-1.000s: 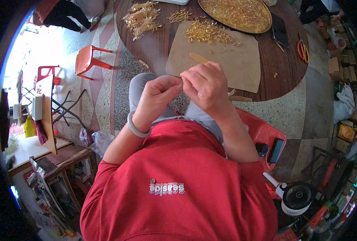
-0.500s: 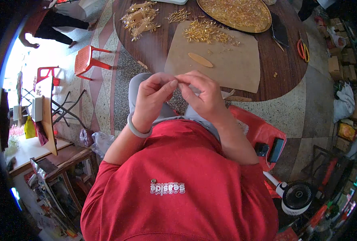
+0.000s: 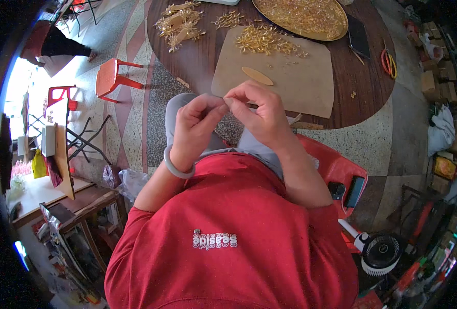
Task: Sorting and trimming small gold-colored decorative shoe components and placing them into plastic bags.
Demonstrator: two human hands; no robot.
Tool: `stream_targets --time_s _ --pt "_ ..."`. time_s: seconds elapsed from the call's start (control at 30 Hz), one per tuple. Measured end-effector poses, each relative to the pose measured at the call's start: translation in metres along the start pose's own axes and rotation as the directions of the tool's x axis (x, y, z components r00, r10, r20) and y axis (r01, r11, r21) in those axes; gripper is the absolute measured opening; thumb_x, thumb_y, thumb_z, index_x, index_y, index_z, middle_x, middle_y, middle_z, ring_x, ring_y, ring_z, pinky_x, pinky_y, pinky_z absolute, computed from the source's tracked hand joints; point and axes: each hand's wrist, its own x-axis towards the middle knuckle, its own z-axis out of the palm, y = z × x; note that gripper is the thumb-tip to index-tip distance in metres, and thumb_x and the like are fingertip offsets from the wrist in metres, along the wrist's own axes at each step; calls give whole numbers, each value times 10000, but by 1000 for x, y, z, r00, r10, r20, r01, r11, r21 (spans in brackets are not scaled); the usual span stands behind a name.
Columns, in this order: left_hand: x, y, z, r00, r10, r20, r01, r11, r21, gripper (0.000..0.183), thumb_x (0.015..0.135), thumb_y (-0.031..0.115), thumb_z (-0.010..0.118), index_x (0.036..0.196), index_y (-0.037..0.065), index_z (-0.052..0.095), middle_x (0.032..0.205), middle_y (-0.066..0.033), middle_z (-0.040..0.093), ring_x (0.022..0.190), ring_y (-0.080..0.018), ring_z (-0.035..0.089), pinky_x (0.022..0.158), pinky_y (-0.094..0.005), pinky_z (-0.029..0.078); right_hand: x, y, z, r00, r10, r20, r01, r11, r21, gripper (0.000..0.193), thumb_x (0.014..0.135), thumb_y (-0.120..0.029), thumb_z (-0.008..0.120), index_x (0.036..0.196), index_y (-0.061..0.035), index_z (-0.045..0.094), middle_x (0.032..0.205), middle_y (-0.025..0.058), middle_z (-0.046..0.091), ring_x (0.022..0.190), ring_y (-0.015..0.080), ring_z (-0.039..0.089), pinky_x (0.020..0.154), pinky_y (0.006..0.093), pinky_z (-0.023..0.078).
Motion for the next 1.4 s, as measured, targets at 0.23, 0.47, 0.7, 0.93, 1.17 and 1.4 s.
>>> stream_targets --time_s 0.23,0.47,0.7,0.93,1.17,1.4 --pt "5 8 -15 876 -332 350 481 551 -682 61 839 56 582 819 -1 575 684 16 542 578 -37 447 524 -180 362 -6 2 10 997 -50 -64 50 999 -8 62 831 -49 555 820 12 547 760 18 527 710 81 520 637 214 438" --pt "-2 6 1 986 -164 -43 138 923 -360 32 821 17 581 797 -2 570 670 -7 538 580 -77 483 527 -203 397 -13 5 28 964 -152 -216 101 968 -230 70 841 -57 554 820 8 539 755 1 540 690 72 509 628 208 431" --pt "-5 8 6 891 411 -196 -334 883 331 58 760 -48 599 782 5 589 670 -11 539 550 -95 437 510 -228 368 -16 -1 36 934 274 -228 -179 914 364 66 853 -61 544 830 -1 559 759 13 564 679 77 512 623 219 432" --pt "-5 9 4 901 398 -174 -330 888 320 58 763 -30 597 811 -2 580 661 -42 514 573 -119 510 515 -231 411 -18 3 32 913 407 -8 -298 681 669 120 874 -98 515 865 7 572 771 9 568 692 71 511 655 208 428" --pt "-8 16 6 988 -103 -116 39 891 -452 48 845 50 560 851 3 556 708 30 522 582 -36 455 512 -180 371 -21 -7 27 958 208 -197 -128 925 358 91 834 -78 574 882 -3 588 775 24 580 704 88 532 638 225 436" --pt "-10 22 0 974 -214 -79 138 827 -545 86 865 113 555 841 31 562 706 46 519 564 -5 413 484 -158 323 -10 -24 23 891 -433 -139 319 813 -488 153 715 5 653 856 -32 607 756 56 585 677 160 555 601 270 426"
